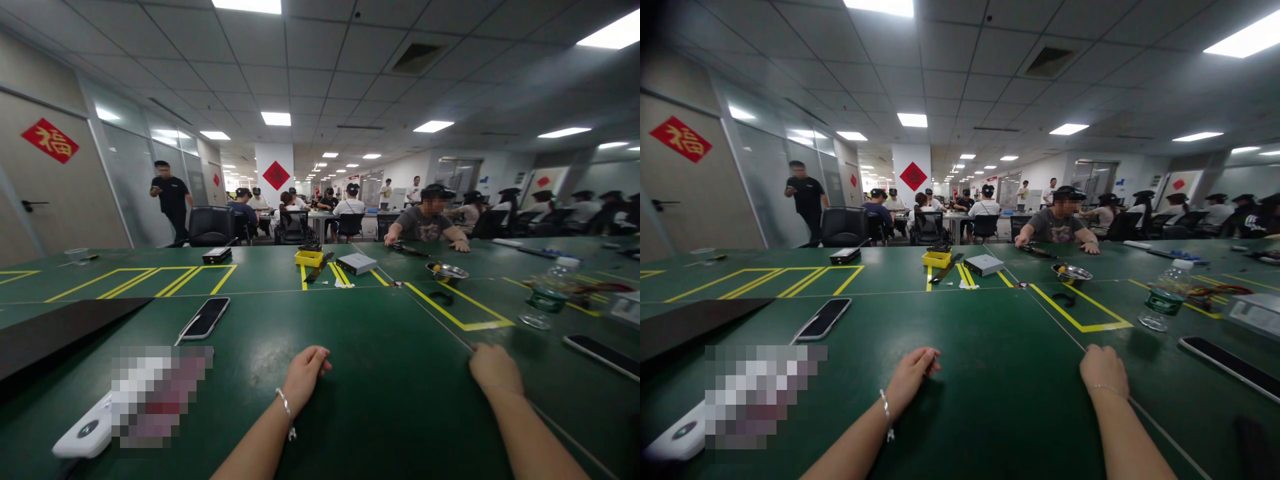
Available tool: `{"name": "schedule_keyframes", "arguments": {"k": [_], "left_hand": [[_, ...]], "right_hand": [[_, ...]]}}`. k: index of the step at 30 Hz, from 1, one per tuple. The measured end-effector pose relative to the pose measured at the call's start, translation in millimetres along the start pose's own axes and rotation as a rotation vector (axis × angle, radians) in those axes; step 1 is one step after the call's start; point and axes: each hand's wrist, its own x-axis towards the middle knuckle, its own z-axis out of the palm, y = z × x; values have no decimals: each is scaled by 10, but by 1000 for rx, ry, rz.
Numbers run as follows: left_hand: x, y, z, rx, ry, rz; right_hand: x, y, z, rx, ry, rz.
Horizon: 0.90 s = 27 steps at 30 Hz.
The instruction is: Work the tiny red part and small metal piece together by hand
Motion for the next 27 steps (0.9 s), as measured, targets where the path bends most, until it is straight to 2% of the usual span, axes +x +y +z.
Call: {"name": "schedule_keyframes", "arguments": {"k": [3,5,8,12,14,16,18,21,23,27], "left_hand": [[2,12,6,-19,2,-38],[9,0,8,-41,7,-47],[30,-49,10,-66,12,-32],[64,-111,6,-112,33,-30],[69,-116,-4,-127,50,-42],[62,-101,-16,-120,60,-36],[48,-76,-28,-97,63,-13],[29,-38,-37,-55,58,-1],[24,-28,-37,-31,54,-21],[30,-59,-32,-28,59,-22]], "right_hand": [[-63,-307,-56,75,-2,-50],[-136,-579,-56,214,-44,-79],[-300,-1042,10,566,-189,-78],[-607,-1690,153,1275,-467,74],[-785,-1977,211,1460,-560,133],[-963,-2195,245,1539,-632,153],[-1122,-2319,250,1666,-760,198],[-1270,-2339,213,1797,-962,226],[-1298,-2291,181,1803,-994,198],[-1265,-2226,155,1805,-961,165]]}}
